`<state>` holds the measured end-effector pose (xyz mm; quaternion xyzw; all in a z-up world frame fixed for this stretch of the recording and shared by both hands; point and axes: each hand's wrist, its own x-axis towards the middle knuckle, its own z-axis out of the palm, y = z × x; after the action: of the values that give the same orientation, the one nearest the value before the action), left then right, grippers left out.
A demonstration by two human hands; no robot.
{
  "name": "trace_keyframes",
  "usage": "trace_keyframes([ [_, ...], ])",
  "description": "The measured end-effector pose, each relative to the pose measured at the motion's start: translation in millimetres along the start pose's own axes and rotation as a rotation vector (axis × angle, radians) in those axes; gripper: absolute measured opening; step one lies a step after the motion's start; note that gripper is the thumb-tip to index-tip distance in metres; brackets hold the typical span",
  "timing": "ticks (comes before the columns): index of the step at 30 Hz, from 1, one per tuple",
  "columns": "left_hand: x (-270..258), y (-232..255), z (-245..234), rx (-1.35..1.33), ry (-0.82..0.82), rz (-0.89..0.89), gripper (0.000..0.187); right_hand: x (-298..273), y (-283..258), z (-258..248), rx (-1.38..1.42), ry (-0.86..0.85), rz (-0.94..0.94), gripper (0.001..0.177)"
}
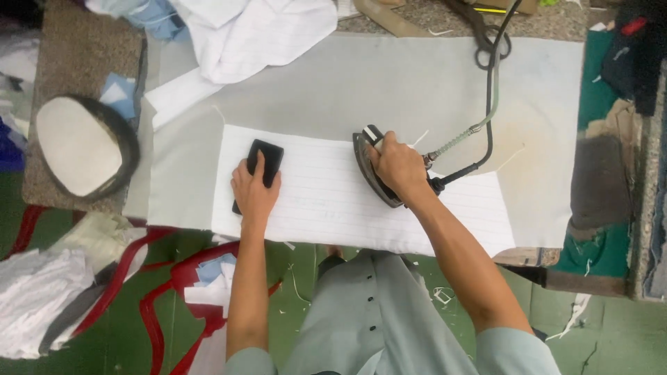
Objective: The person irons a white fabric piece on a worktable using a steam iron and a black pressing block, then trims the edges with scissors. The person repeats the ironing and trimming process on the same fabric piece multiple times.
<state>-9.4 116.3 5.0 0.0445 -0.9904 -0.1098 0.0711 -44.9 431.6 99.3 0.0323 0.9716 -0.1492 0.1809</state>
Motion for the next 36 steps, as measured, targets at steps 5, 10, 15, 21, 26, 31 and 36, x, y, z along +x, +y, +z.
trace_keyframes([
  [5, 10, 40, 11, -0.098, -0.349, 0.334, 0.062, -27, 50, -11, 0.049, -0.046, 0.049, 0.042],
  [10, 1, 142, 26, -0.167, -0.612, 0.594, 0.063, -51, 96, -30, 0.070, -0.066, 0.096, 0.042],
  [15, -12, 206, 32, -0.094, -0.676, 0.697, 0.073, -60, 155, -41, 0.057, -0.043, 0.117, 0.043],
  [21, -25, 250, 49, -0.099, -0.751, 0.741, 0.065, -59, 205, -67, 0.010, -0.036, 0.080, 0.040],
  [26, -40, 290, 54, -0.192, -0.748, 0.705, 0.066, -39, 243, -62, -0.068, 0.024, 0.012, 0.041],
  [31, -53, 317, 61, -0.288, -0.729, 0.668, 0.066, -19, 270, -71, -0.077, 0.036, -0.028, 0.041],
  [36, -68, 346, 85, -0.343, -0.692, 0.650, 0.067, 7, 291, -76, -0.108, 0.074, -0.075, 0.039],
])
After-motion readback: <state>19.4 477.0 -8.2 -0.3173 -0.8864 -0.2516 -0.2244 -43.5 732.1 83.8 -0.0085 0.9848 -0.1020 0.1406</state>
